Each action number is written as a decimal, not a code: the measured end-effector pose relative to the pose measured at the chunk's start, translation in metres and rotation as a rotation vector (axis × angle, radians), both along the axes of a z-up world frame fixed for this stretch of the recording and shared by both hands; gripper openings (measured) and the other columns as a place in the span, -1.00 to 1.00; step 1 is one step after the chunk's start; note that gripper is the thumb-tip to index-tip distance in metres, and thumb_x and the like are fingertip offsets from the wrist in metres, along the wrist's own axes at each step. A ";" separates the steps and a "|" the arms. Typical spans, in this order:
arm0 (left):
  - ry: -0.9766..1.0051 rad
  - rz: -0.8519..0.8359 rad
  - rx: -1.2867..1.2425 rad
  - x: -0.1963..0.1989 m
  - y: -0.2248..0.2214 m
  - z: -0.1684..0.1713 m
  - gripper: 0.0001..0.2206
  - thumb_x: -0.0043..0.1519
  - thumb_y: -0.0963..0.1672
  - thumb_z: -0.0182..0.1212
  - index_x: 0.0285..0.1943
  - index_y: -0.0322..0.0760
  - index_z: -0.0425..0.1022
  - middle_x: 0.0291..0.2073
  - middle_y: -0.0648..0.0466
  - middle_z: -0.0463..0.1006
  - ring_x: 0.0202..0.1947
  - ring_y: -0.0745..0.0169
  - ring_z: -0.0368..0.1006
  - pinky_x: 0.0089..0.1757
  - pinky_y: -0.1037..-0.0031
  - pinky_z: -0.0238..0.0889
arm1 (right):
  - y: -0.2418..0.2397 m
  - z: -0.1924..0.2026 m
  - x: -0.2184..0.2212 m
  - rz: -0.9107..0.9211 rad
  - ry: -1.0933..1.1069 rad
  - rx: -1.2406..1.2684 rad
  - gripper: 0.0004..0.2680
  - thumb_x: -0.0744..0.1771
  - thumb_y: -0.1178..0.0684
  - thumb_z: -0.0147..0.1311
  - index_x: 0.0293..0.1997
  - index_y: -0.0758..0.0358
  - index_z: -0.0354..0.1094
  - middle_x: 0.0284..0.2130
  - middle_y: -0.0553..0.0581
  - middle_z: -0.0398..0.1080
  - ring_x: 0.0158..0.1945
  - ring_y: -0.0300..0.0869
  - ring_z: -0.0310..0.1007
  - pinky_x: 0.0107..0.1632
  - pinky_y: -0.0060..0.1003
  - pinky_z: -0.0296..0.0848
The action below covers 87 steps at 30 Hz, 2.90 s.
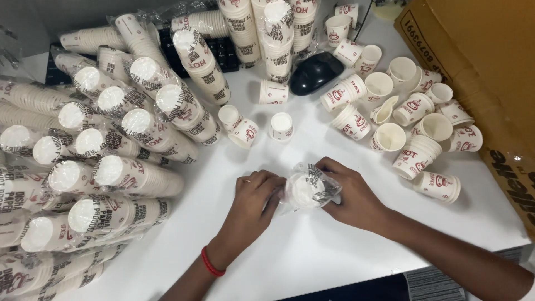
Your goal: Stack and package paper cups into plastic sleeves in a manufacturing environment.
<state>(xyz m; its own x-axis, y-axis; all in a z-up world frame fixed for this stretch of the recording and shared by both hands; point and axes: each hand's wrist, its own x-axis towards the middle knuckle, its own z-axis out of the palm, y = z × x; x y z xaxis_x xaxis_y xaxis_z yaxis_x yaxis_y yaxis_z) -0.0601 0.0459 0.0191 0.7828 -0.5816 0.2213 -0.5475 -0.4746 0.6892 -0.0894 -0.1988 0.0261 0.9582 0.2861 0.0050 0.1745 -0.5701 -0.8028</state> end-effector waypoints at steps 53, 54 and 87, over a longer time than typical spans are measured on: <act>0.187 -0.138 -0.338 -0.049 -0.011 0.101 -0.87 0.11 -0.14 0.49 -0.29 -0.25 0.63 -0.49 0.09 0.39 -0.27 0.12 0.32 -0.10 0.30 0.19 | -0.008 0.065 -0.057 0.106 -0.927 -0.014 -0.84 0.26 0.02 0.25 -0.28 0.29 0.47 -0.26 0.30 0.45 -0.12 0.13 0.45 -0.09 -0.14 0.47; 0.033 -0.150 -0.333 -0.046 -0.012 0.106 -0.84 0.09 -0.14 0.48 -0.24 -0.27 0.61 -0.26 -0.03 0.43 -0.09 -0.02 0.32 -0.01 0.24 0.20 | -0.011 0.063 -0.054 0.173 -0.824 0.073 -0.87 0.29 0.07 0.21 -0.25 0.34 0.46 -0.19 0.28 0.48 -0.01 0.12 0.50 0.04 -0.11 0.51; -0.662 -0.347 -0.148 -0.002 -0.035 0.069 -0.88 0.29 -0.20 0.29 -0.04 -0.35 0.60 -0.08 0.07 0.60 0.11 0.20 0.46 0.28 0.22 0.37 | -0.026 0.065 -0.026 0.158 -0.988 -0.220 -0.74 0.24 -0.05 0.40 -0.21 0.33 0.49 -0.15 0.13 0.44 -0.06 0.00 0.43 -0.12 -0.19 0.49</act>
